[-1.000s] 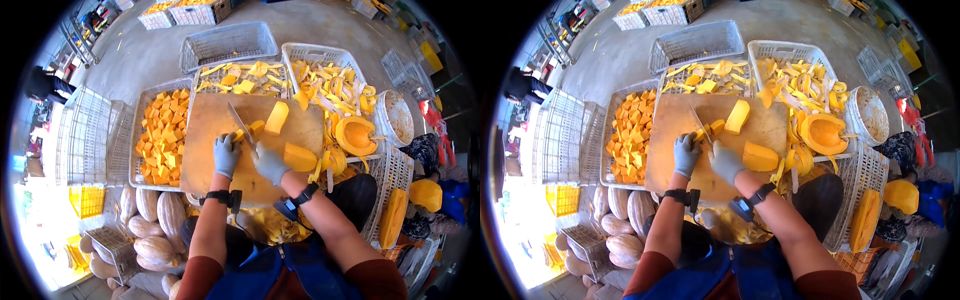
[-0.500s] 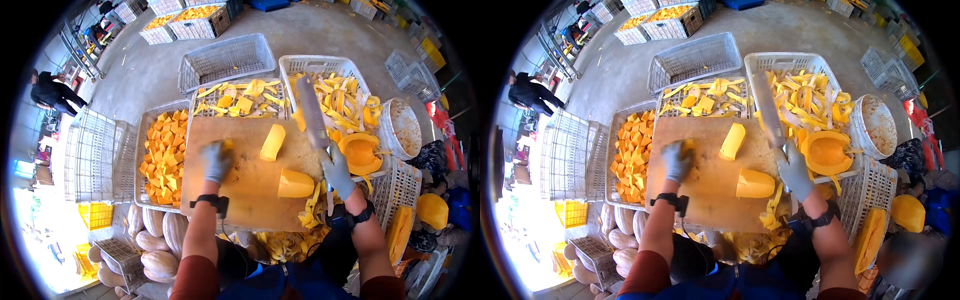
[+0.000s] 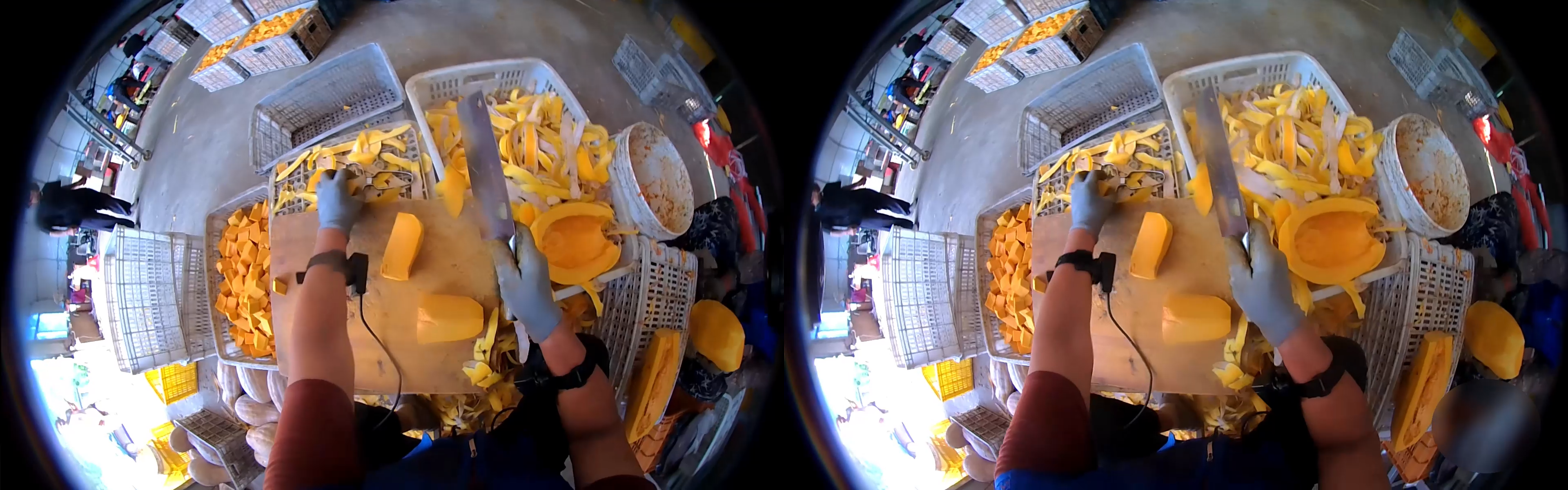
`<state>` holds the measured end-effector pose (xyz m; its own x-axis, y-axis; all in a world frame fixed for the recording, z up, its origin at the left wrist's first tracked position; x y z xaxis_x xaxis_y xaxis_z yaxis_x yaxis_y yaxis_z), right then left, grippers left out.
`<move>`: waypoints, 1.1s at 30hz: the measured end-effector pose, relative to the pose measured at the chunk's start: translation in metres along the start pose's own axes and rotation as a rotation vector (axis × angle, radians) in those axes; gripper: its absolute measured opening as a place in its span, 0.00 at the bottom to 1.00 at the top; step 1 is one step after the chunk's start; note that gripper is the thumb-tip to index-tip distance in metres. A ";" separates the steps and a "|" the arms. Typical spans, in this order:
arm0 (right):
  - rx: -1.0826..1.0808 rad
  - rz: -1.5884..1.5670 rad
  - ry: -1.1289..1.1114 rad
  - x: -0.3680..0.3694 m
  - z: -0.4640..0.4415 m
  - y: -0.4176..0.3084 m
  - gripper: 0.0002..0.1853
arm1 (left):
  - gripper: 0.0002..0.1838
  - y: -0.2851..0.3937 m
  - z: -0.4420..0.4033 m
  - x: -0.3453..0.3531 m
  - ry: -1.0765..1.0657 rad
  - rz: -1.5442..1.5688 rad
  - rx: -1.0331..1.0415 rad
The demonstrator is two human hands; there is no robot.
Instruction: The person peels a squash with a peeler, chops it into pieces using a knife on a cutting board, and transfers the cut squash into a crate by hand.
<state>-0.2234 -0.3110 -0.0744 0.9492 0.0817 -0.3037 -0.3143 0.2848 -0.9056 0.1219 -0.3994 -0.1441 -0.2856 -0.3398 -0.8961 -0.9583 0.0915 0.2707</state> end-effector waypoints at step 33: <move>-0.489 0.537 -0.353 0.183 0.152 -0.014 0.13 | 0.23 0.037 0.317 -0.122 0.242 0.273 -0.234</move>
<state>-0.0429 -0.1551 -0.0722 0.5893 0.4090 -0.6968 -0.6207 -0.3229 -0.7145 0.1180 -0.0579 -0.1360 -0.4908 -0.5448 -0.6799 -0.8119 0.0028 0.5838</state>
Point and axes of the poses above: each hand's wrist, its own z-axis away from the middle knuckle, its own x-axis out of the palm, y = z × x, the point moved 10 cm from there along -z, towards the middle knuckle, and after that the axes turned 14 degrees about x, right-handed, at the moved point
